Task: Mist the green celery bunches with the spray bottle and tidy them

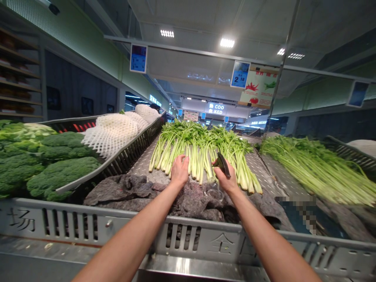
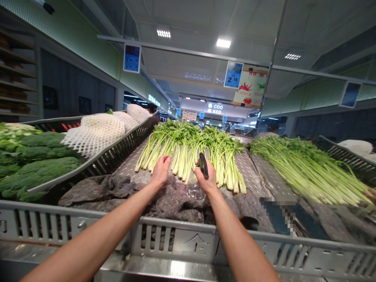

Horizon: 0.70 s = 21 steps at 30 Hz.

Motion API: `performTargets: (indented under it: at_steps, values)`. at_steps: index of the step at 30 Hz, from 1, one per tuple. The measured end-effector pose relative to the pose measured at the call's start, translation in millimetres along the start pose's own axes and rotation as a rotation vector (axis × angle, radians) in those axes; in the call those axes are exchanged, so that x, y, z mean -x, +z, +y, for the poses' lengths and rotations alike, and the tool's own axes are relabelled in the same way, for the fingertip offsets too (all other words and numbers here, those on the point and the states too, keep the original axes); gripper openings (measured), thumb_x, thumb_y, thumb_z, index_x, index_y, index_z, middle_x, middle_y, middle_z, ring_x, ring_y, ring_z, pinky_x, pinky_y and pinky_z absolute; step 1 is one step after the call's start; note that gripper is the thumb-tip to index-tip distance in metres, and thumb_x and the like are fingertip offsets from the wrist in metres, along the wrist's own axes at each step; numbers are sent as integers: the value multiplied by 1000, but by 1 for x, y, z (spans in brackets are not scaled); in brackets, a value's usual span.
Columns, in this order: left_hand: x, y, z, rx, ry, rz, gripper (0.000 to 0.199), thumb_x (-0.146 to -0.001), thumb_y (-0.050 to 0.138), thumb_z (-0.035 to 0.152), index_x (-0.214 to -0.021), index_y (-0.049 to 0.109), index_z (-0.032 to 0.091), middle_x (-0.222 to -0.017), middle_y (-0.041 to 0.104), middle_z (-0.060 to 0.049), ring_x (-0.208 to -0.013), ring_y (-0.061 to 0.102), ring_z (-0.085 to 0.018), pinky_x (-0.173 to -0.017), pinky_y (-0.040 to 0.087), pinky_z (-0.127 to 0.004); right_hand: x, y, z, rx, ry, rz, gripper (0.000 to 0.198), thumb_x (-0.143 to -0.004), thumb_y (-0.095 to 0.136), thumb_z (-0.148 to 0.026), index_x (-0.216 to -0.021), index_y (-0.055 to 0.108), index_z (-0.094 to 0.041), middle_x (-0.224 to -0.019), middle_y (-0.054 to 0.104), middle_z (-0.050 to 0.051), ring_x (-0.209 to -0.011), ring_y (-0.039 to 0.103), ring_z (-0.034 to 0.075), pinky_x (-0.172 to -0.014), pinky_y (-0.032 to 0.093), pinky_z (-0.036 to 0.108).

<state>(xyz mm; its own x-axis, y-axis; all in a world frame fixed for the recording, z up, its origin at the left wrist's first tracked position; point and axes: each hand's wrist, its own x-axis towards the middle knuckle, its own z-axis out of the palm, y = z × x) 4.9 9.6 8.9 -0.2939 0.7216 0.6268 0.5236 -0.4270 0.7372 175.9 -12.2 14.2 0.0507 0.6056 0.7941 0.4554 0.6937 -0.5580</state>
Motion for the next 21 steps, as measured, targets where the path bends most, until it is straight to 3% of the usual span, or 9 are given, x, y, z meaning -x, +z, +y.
performTargets:
  at_steps: [4,8,14,21]
  values:
    - [0,0,-1,-4,-13,1,36,-81,30,36,-101,51,15,-104,55,-10,-101,49,-21,-87,37,-35,0,-1,0,15,25,2,24,-64,47,-27,-83,57,-16,-76,59,2,-64,52,14,-64,41,27]
    - [1,-2,0,-10,19,24,36,-81,30,36,-102,51,14,-104,55,-11,-101,49,-21,-87,37,-36,1,-1,1,28,31,35,24,-63,48,-27,-82,57,-16,-80,61,3,-72,54,16,-69,40,28]
    - [5,-17,1,-19,59,77,35,-81,30,36,-102,50,16,-107,54,-10,-103,48,-22,-88,37,-39,5,0,3,27,117,65,26,-64,48,-31,-83,58,-16,-79,61,3,-67,55,16,-65,41,28]
    - [3,-35,-11,-69,13,116,33,-82,31,34,-100,50,17,-107,55,-10,-104,48,-23,-88,36,-40,-2,29,-24,-35,114,176,26,-64,47,-32,-84,57,-17,-80,61,4,-70,55,16,-65,42,26]
